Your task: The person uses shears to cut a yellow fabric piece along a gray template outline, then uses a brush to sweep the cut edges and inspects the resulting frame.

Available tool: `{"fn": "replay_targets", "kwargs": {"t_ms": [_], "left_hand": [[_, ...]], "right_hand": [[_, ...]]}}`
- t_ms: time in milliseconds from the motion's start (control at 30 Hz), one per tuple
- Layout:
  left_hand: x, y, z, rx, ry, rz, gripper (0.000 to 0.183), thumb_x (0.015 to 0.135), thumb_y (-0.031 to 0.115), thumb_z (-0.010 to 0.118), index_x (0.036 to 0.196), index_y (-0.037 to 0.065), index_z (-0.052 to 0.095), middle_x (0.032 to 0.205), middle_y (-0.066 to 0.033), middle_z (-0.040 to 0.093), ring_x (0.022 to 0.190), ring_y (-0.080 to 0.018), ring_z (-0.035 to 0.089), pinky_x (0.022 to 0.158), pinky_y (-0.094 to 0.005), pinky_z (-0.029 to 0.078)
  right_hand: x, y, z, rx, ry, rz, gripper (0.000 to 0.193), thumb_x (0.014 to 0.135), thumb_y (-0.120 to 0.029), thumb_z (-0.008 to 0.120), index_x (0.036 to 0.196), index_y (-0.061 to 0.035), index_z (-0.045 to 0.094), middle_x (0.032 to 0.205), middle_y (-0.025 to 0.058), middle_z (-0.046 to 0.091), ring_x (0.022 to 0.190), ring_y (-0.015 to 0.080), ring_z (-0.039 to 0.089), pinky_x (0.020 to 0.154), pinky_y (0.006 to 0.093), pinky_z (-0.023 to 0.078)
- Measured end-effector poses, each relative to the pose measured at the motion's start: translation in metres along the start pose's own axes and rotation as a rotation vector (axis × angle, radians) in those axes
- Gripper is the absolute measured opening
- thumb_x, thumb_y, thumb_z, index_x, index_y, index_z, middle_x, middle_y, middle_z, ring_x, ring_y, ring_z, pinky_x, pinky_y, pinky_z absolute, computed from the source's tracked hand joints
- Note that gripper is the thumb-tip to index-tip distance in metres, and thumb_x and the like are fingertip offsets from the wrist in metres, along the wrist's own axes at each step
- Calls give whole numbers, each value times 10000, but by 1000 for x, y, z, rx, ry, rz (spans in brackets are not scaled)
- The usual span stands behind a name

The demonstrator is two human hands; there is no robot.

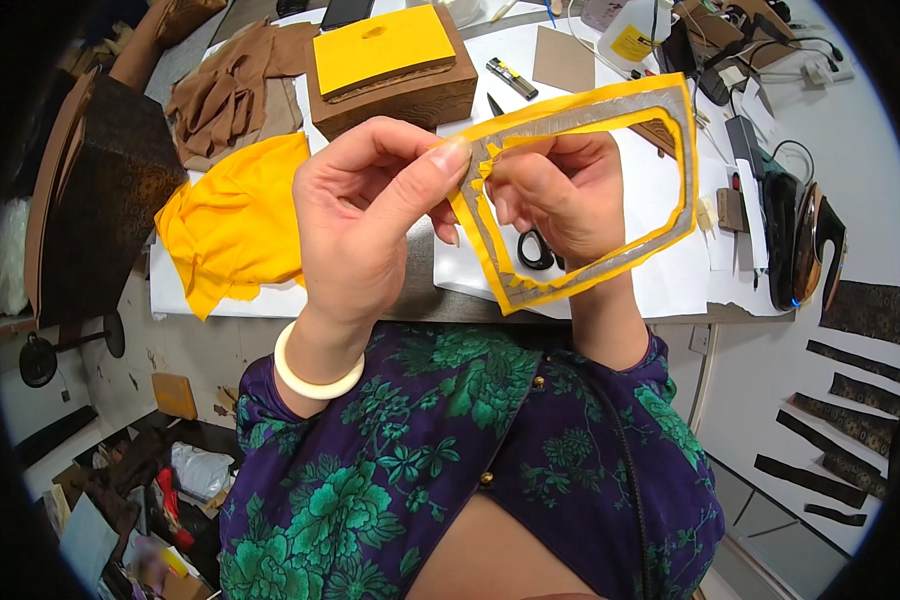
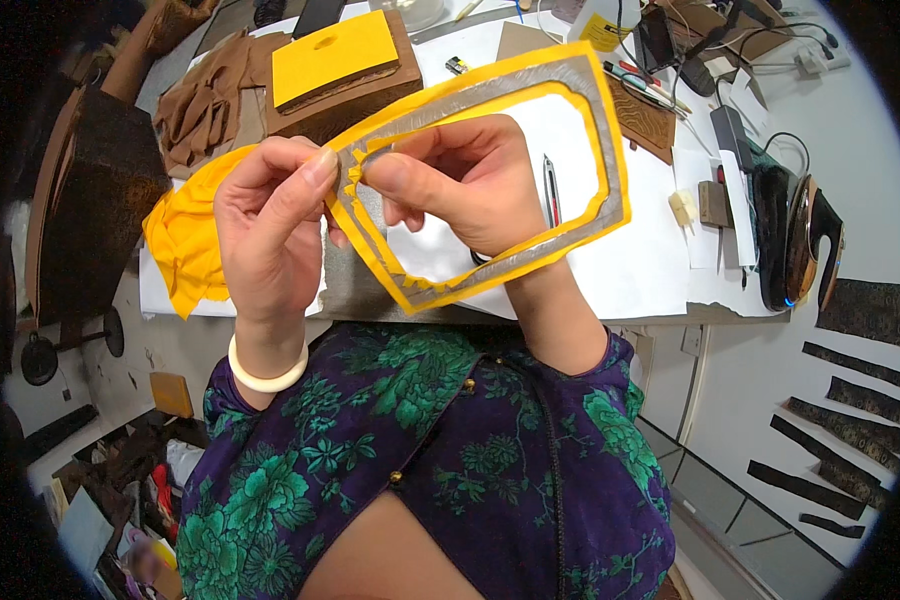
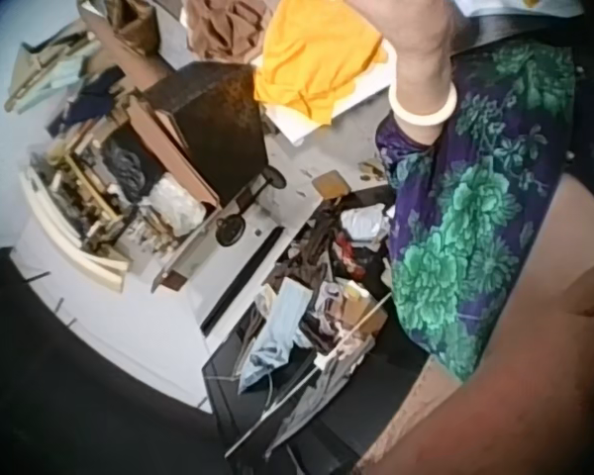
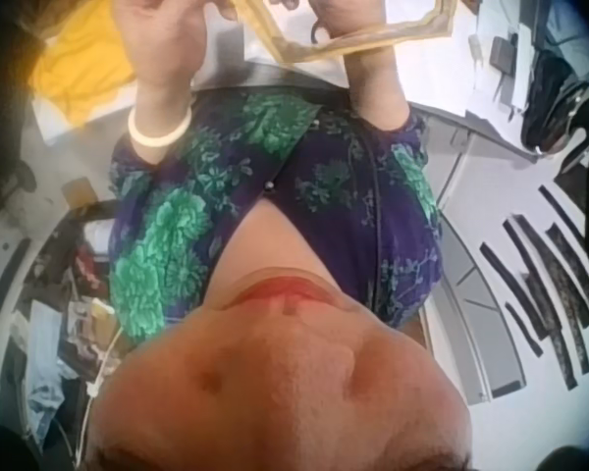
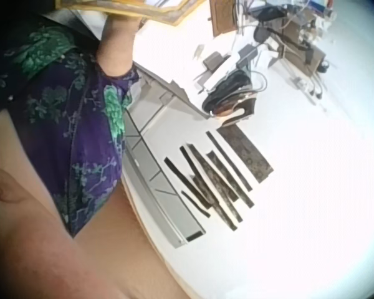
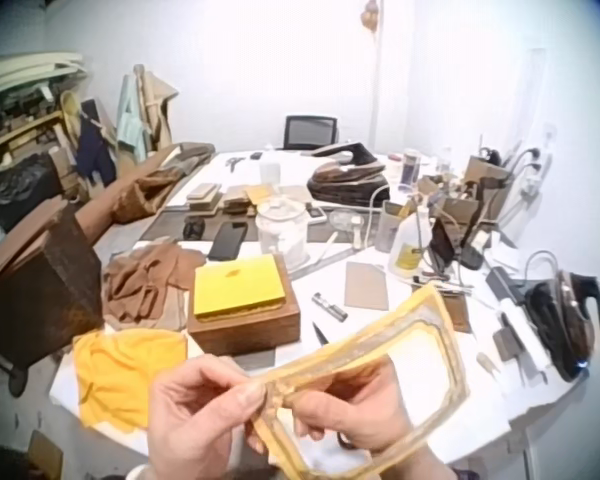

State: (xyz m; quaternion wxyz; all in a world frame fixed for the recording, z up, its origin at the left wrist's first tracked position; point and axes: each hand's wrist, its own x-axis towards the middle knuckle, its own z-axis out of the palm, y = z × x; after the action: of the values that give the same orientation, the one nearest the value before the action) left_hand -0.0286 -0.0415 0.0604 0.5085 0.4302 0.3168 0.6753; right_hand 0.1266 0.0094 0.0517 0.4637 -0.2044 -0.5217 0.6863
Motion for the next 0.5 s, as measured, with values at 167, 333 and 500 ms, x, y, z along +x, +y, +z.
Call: {"fn": "replay_targets", "kwargs": {"t_ms": [167, 333, 500], "left_hand": [[-2, -2, -2, 41, 7, -24, 92, 838, 65, 645, 821, -24, 625, 679, -42, 608, 546, -60, 522, 475, -185, 409], [1, -3, -3, -72, 29, -77, 87, 830, 67, 648, 815, -16, 627, 676, -38, 607, 547, -61, 522, 468, -189, 401], [1, -5, -4, -52, 35, -77, 89, 826, 68, 653, 813, -15, 625, 681, -38, 610, 552, -64, 529, 464, -191, 401]], "right_hand": [[-3, -6, 4, -115, -37, 83, 127, 798, -114, 716, 851, -11, 663, 681, 21, 635, 567, 63, 572, 478, 187, 427], [2, -3, -1, -15, -109, 118, 147, 802, -135, 720, 865, -18, 659, 674, 16, 631, 545, 63, 563, 453, 179, 399], [1, 0, 5, -59, 9, 111, 149, 801, -150, 722, 844, -20, 663, 669, 18, 632, 538, 63, 562, 444, 179, 388]]}}
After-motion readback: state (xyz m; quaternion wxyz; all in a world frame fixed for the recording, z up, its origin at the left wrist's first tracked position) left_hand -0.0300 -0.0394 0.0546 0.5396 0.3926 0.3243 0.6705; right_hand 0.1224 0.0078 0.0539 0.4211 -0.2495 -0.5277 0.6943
